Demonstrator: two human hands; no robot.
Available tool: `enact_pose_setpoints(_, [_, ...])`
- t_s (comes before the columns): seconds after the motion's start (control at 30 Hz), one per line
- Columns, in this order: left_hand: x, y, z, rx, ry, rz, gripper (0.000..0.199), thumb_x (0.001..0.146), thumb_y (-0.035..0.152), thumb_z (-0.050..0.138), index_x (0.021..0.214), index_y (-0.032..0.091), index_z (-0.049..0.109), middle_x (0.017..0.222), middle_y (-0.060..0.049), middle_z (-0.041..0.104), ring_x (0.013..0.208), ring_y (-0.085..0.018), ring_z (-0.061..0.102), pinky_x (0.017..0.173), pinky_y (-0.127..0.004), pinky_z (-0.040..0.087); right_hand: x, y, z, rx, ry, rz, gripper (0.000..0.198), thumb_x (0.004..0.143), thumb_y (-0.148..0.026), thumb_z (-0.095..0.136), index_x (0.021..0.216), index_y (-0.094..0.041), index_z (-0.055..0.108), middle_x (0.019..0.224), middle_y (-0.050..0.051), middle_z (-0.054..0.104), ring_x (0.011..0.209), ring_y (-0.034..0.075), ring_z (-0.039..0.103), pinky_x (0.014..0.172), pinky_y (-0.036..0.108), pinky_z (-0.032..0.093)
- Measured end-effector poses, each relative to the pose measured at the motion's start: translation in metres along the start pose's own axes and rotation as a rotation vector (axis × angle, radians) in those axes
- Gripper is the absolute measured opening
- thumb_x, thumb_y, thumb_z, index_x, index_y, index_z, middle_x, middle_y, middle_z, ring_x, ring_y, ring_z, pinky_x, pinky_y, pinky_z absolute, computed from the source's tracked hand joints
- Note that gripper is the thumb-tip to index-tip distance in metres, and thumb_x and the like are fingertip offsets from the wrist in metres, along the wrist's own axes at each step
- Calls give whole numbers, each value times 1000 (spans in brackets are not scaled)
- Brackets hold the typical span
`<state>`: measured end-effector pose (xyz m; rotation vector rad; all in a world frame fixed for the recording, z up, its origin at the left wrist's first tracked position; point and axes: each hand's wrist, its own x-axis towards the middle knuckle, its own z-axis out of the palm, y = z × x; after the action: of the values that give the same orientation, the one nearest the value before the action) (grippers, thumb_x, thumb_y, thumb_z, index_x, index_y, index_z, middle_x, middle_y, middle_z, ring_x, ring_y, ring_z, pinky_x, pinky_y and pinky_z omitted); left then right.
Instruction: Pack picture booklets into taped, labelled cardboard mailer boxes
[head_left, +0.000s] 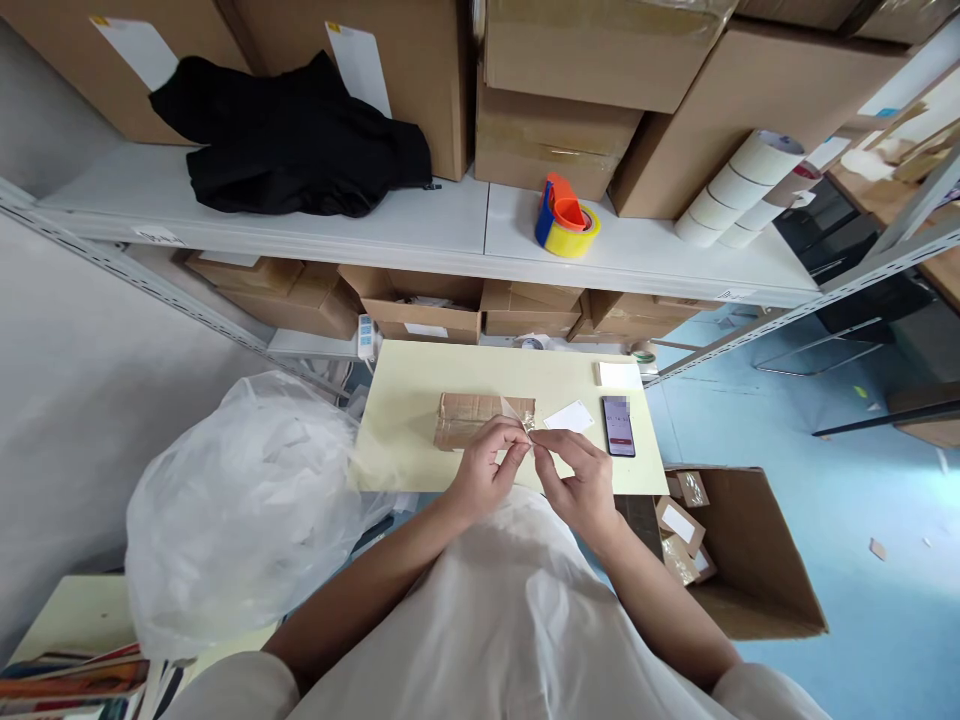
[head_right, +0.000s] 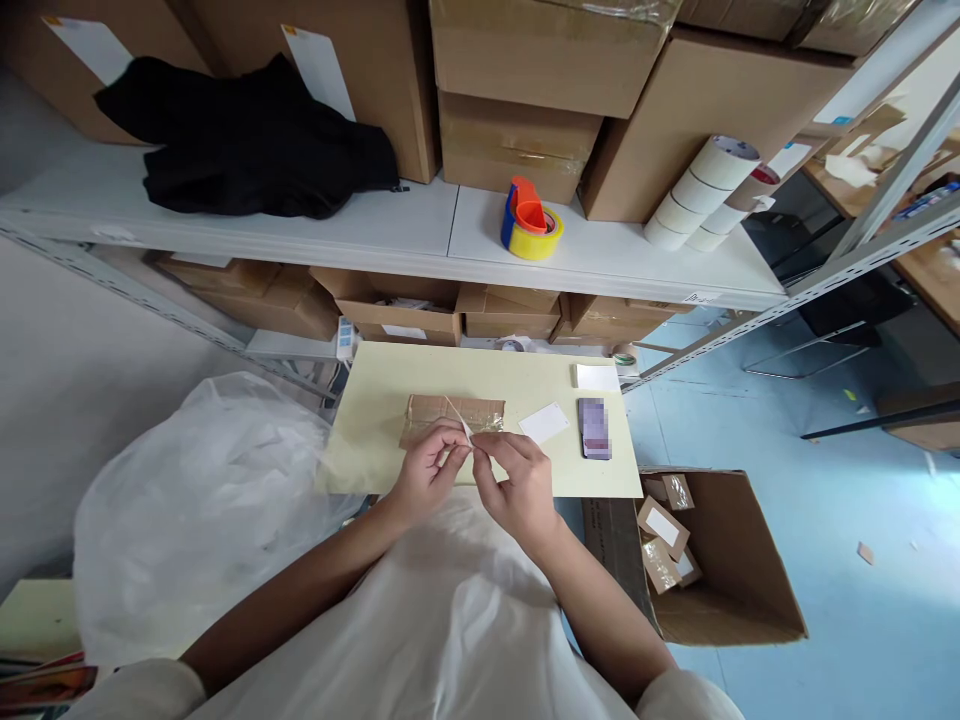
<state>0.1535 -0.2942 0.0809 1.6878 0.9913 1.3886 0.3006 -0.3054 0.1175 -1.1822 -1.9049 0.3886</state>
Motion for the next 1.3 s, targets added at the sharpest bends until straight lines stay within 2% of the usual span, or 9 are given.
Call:
enact_pose_setpoints(0.13, [1,-2,-3,-6,-23,-30,9,90,23,49,83,21,54,83,-3,57,78,-14,55,70,-27,44,0,1,5,28,-14,65,16,87,-16,52,95,-22,65,87,4,71,78,16,67,70,28,53])
enact_pose_setpoints(0.27, [0,-8,-6,-99,-47,-150,13,90,29,48,81,20,51,79,-2,54,72,-13,52,66,-25,43,2,5,11,26,-31,131,14,89,-21,50,88,-21,64,82,5,69,74,16,64,66,28,50])
enact_pose_setpoints(0.47, [4,-21,-24,-196,-76,-363,21,87,36,51,75,20,47,61,5,38,51,-8,34,48,-20,29,8,20,22,376,90,509,20,90,-34,50,79,-19,58,67,1,62,62,13,58,59,26,49])
enact_pose_setpoints(0.73, [15,-43,-61,-243,-237,-473,21,82,34,56,70,19,47,66,3,48,62,-10,50,65,-25,47,8,37,33,650,157,836,27,85,-43,57,73,-18,53,55,-4,53,49,9,49,48,22,41])
enact_pose_setpoints(0.9, [23,-62,-87,-159,-233,-542,16,81,30,57,73,19,49,66,2,54,62,-11,54,59,-23,44,11,47,37,735,284,939,26,80,-42,63,74,-20,50,59,-7,47,45,7,47,43,20,38])
enact_pose_setpoints(1.0, [35,-83,-107,-48,-173,-565,14,80,29,56,73,19,49,65,1,58,61,-12,54,58,-22,41,12,54,41,764,435,978,25,79,-41,63,75,-21,48,62,-8,46,43,5,46,40,19,35])
enact_pose_setpoints(1.13, [64,-132,-140,194,-57,-571,9,80,25,52,73,21,49,57,3,55,54,-12,52,58,-23,40,10,60,40,733,743,956,22,81,-39,60,80,-23,45,65,-9,45,42,4,44,38,17,33])
enact_pose_setpoints(1.2, [86,-161,-158,359,20,-599,9,81,23,49,72,21,49,57,2,56,54,-13,53,59,-24,40,6,63,36,688,858,944,20,81,-38,59,81,-24,45,67,-9,46,42,4,45,37,17,32])
enact_pose_setpoints(1.3, [133,-198,-177,627,73,-503,8,82,20,48,76,20,52,71,-3,63,69,-16,59,72,-28,43,-3,64,29,647,924,959,19,79,-34,61,79,-23,46,66,-9,47,42,5,46,35,18,32])
